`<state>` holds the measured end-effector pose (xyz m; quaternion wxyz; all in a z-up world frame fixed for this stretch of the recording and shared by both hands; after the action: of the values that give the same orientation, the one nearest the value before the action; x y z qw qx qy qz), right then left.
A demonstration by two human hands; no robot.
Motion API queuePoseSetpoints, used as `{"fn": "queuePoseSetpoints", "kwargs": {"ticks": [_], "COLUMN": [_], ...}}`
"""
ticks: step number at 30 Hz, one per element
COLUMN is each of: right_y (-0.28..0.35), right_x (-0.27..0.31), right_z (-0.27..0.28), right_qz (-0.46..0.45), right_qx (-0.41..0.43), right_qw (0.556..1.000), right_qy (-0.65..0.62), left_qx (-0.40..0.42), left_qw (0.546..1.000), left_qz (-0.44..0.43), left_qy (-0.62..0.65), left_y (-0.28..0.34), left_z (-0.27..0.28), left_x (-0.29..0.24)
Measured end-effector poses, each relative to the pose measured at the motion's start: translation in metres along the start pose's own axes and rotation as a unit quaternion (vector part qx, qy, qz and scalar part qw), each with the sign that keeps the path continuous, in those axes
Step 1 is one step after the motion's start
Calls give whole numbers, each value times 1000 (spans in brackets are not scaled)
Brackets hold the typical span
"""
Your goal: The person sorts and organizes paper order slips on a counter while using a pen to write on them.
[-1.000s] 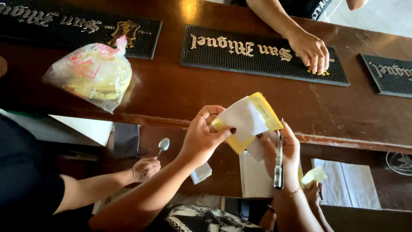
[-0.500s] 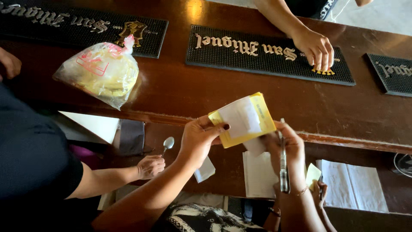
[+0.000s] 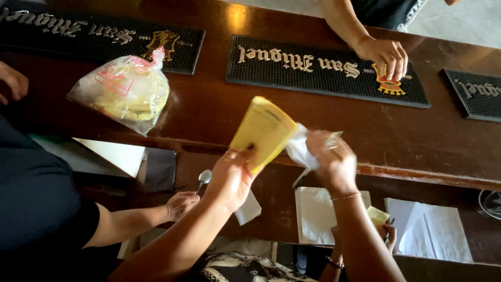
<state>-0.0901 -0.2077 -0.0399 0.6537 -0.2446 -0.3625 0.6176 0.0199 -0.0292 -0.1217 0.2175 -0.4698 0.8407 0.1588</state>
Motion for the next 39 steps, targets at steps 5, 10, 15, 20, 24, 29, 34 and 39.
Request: {"fn": "queuePoseSetpoints", "kwargs": {"ticks": [5, 10, 15, 20, 24, 29, 34, 39], "right_y": [-23, -78, -73, -16, -9, 0, 1, -9], "right_x": [21, 4, 3, 31, 13, -11, -92, -100], "right_z": [-9, 18, -4, -36, -33, -6, -51, -101], "right_qz": [53, 25, -24, 73, 31, 33, -413, -425], "right_qx": [61, -41, 29, 144, 188, 186, 133, 206], "right_qw": [996, 996, 998, 985, 975, 974, 785, 796], "right_qy": [-23, 79, 45, -54, -112, -125, -441, -379], "left_qx": [-13, 36, 12, 28, -38, -104, -96, -72], "left_qw": [996, 992, 987, 990, 999, 979, 968, 969], "left_qz": [-22, -36, -42, -58, -3, -25, -64, -112], "left_qy": [83, 117, 152, 129, 9, -172, -223, -210], "left_y": [-6, -9, -6, -9, -37, -70, -69, -64], "left_z": [0, -24, -33, -23, -18, 7, 10, -3], "left_x": [-16, -28, -43, -19, 41, 72, 77, 65]}}
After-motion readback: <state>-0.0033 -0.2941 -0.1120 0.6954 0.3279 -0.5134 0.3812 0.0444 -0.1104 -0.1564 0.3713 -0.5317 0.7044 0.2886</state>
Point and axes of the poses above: each hand's wrist, its own y-axis away from the middle knuckle, its own z-axis out of the back of the hand, x = y × z, the point moved 7 cm from there along -y, towards the middle knuckle, and after that the axes turned 9 degrees about -z, right-handed, at the moved point
